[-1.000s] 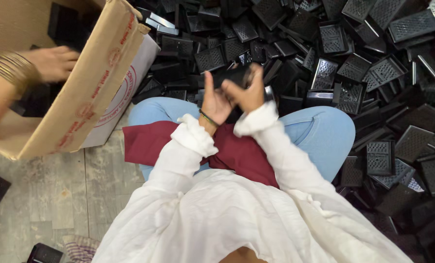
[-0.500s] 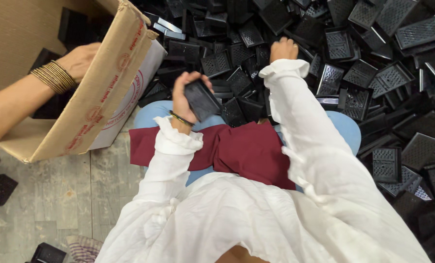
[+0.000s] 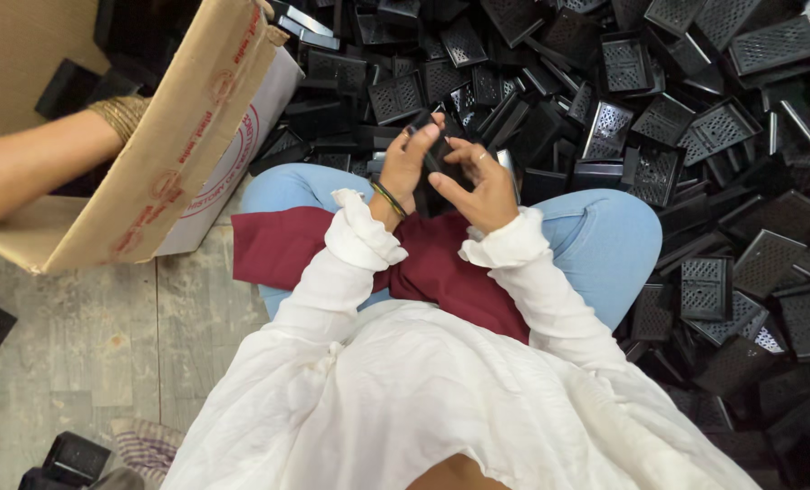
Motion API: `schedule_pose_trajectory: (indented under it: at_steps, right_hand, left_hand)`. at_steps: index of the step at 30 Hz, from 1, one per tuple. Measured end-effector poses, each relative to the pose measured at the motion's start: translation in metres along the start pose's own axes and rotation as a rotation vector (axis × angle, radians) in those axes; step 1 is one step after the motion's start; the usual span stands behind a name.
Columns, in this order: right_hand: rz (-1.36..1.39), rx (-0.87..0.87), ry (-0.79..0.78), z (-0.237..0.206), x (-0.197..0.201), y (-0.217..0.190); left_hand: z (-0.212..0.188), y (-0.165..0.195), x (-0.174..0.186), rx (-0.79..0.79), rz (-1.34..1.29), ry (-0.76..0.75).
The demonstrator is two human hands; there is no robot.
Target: The person sits on the floor next to a large pile of black perforated plastic boxes and a cardboard carton. They pick up individual plastic boxes from the pile, turn them over in their hands, and place them into the cardboard box, repeating this continuously while another person's arm occasionally reaches into the same box.
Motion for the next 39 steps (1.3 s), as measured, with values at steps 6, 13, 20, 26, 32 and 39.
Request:
schedule_pose_trajectory:
  at_steps: [6, 13, 20, 26, 32, 39]
  right_hand:
    - [0.095, -0.074, 0.062, -0.004, -0.019, 0.010]
    - [0.059, -0.133, 0.122, -0.013, -0.031, -0.005]
    - [-0.180, 0.060, 0.176, -0.014, -0.031, -0.011]
    - [0.043, -0.117, 0.143, -0.014, -0.030, -0.013]
    - [0.061, -0.088, 0.110, -0.013, -0.028, -0.016]
    - [-0.147, 0.004, 0.164, -0.017, -0.032, -0.027]
  left_hand:
    - [-0.012, 0.030, 0.001, -0.057, -0.170, 0.103]
    - [-0.017, 0.042, -0.014, -0.058, -0.073, 0.101]
    - [-0.018, 0.040, -0.013, -0.075, -0.094, 0.157]
    - [-0.013, 0.043, -0.014, -0.118, -0.067, 0.117]
    - [-0.024, 0.040, -0.019, -0.110, 0.003, 0.116]
    - [-0.015, 0.043, -0.015, -0.113, -0.007, 0.182]
Point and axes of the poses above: each hand's wrist, its own z-axis towards the middle knuckle, its own x-axis out of the back of the hand, y = z × x, the point moved 1 cm from there along z, towards the middle knuckle, and after that the axes turned 1 degree about y, right-handed, at the moved point
